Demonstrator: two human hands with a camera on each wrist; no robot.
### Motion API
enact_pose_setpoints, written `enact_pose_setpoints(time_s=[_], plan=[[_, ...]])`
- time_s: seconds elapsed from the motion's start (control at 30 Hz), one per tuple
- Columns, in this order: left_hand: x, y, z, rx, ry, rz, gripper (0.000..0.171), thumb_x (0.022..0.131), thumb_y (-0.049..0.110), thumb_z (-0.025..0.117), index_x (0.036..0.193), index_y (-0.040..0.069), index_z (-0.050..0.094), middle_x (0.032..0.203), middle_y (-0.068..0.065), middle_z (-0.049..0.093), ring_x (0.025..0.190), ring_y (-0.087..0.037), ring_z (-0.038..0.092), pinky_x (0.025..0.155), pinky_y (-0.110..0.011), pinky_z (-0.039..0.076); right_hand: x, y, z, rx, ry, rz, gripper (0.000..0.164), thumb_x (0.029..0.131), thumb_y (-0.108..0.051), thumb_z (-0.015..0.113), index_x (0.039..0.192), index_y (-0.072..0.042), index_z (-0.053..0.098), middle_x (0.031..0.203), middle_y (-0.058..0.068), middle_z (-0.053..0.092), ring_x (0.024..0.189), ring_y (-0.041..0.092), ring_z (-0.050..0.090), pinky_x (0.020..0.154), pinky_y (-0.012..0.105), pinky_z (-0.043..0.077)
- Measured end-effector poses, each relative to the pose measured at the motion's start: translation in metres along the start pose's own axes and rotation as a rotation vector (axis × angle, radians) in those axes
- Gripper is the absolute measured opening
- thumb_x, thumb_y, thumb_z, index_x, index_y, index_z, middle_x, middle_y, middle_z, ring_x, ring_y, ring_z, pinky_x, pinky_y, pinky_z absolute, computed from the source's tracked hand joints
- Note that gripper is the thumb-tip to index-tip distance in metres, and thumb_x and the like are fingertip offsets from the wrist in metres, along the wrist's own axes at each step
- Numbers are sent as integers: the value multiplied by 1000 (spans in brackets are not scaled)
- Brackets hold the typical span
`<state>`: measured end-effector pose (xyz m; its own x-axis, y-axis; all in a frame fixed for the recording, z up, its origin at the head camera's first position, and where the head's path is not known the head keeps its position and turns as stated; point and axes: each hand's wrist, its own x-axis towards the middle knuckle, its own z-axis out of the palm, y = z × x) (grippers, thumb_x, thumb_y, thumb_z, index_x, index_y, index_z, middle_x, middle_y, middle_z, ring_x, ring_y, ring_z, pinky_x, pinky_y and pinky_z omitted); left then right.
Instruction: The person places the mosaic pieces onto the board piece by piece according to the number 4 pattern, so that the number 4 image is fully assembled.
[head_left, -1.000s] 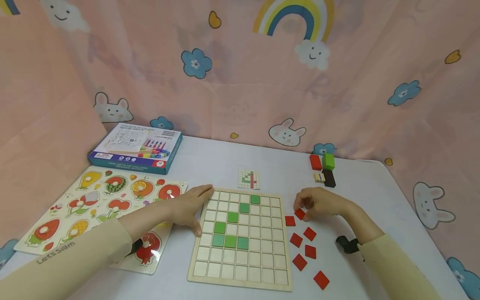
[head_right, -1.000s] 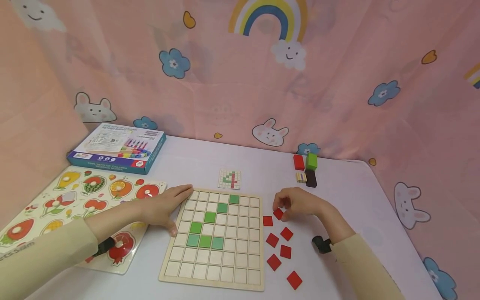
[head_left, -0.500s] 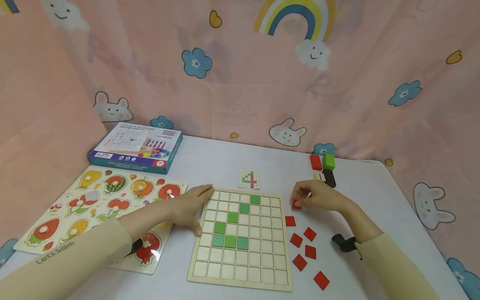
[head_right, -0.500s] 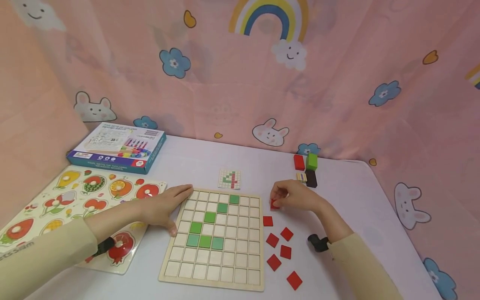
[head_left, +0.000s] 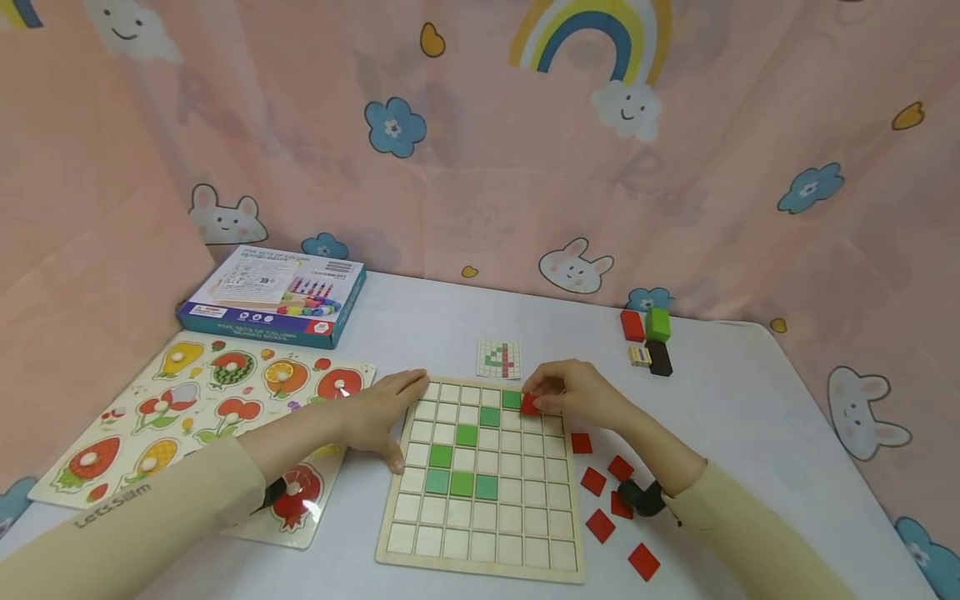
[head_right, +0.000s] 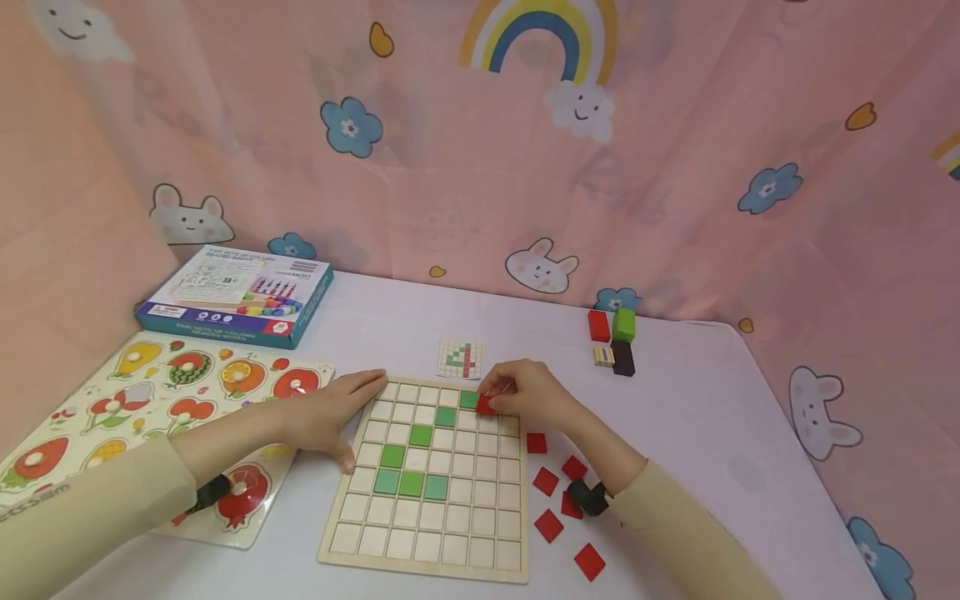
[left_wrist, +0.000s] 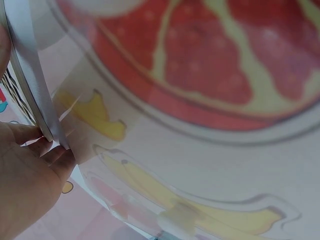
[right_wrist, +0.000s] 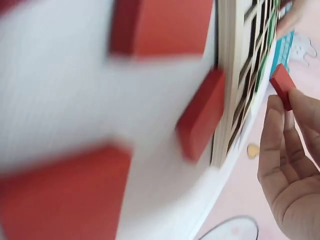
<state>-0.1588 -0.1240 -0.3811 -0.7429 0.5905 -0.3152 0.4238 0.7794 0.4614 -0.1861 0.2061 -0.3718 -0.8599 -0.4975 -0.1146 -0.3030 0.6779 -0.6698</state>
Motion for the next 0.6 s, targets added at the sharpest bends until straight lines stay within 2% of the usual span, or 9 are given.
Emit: enact_pose_setpoints(time_s=[0.27, 0.6], plan=[[0, 0, 1, 0, -1, -5, 120, 69, 36, 89, 158, 4, 16, 167, -17, 10, 155, -39, 10, 125, -55, 23, 8, -12, 19, -26, -11, 37, 8, 86, -9, 74, 92, -13, 75, 87, 0, 73, 74, 11, 57, 67, 22, 51], [1, -3, 1, 10, 6, 0, 120, 68, 39, 89, 158, 3, 17, 167, -17, 11, 155, -39, 11, 125, -55, 23, 9, -20, 25, -77, -10, 8, 5, 85, -8, 75, 88, -13, 75, 85, -1, 73, 73, 9, 57, 65, 21, 51]])
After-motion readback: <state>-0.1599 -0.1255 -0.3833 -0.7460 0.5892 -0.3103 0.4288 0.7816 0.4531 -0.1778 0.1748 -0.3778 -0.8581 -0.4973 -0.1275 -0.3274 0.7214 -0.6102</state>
